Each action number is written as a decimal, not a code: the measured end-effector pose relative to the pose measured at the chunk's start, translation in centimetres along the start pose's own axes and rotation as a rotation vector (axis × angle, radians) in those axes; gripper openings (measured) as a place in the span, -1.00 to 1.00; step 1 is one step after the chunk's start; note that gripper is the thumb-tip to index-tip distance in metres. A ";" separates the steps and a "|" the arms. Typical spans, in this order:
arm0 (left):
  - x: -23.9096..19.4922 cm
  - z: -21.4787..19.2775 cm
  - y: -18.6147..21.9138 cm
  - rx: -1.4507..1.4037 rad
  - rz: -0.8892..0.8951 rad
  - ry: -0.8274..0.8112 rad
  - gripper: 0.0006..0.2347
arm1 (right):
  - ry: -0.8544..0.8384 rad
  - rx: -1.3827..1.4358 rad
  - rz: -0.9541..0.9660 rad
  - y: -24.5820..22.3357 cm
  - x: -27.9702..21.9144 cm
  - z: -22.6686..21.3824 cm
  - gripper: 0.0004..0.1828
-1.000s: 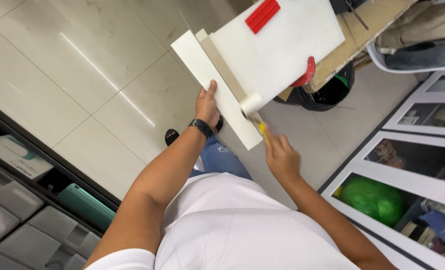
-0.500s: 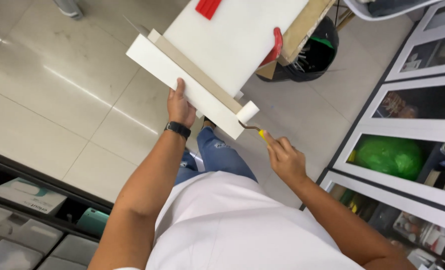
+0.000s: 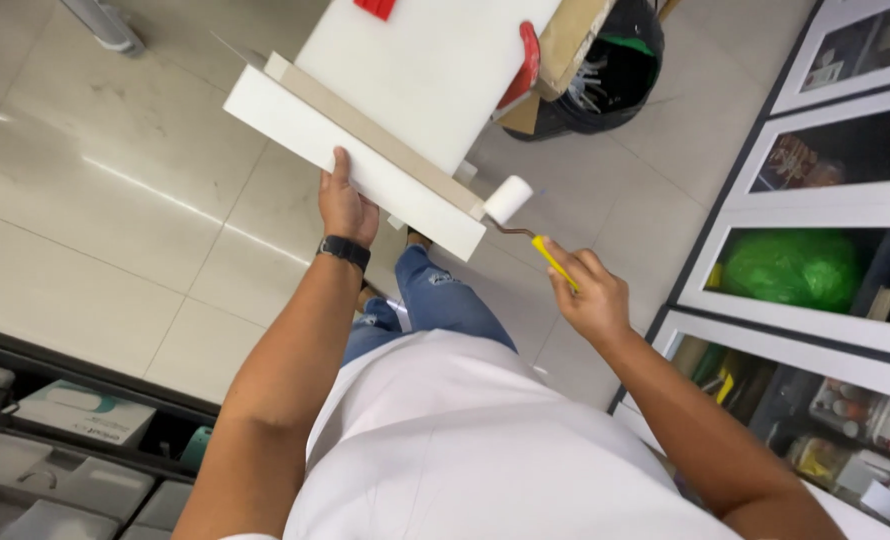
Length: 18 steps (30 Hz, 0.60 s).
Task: The person is preparing white material strips by applying red adhesive labels using a squeegee and applying a substance to the edges of white boards with a small roller.
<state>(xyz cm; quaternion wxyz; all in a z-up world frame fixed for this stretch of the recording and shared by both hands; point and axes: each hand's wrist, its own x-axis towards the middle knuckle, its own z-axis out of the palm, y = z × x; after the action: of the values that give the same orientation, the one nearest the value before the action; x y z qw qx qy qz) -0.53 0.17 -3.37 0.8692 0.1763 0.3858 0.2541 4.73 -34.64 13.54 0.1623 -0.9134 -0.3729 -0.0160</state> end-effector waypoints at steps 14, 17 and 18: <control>-4.4 4.6 3.9 -0.027 -0.109 0.090 -0.70 | 0.402 0.328 0.085 2.7 21.1 -1.0 -0.57; -4.3 4.3 3.8 -0.010 -0.144 0.121 -0.77 | 0.398 0.331 0.139 6.5 30.4 1.1 -0.56; -3.2 4.0 3.4 0.040 -0.141 0.084 -0.76 | 0.392 0.313 0.185 8.0 34.2 1.9 -0.52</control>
<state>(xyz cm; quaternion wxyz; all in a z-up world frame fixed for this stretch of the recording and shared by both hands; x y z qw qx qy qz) -0.37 0.64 2.82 0.8643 0.1555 0.4383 0.1916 34.72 -16.24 14.57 0.3716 -0.8868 -0.2474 -0.1197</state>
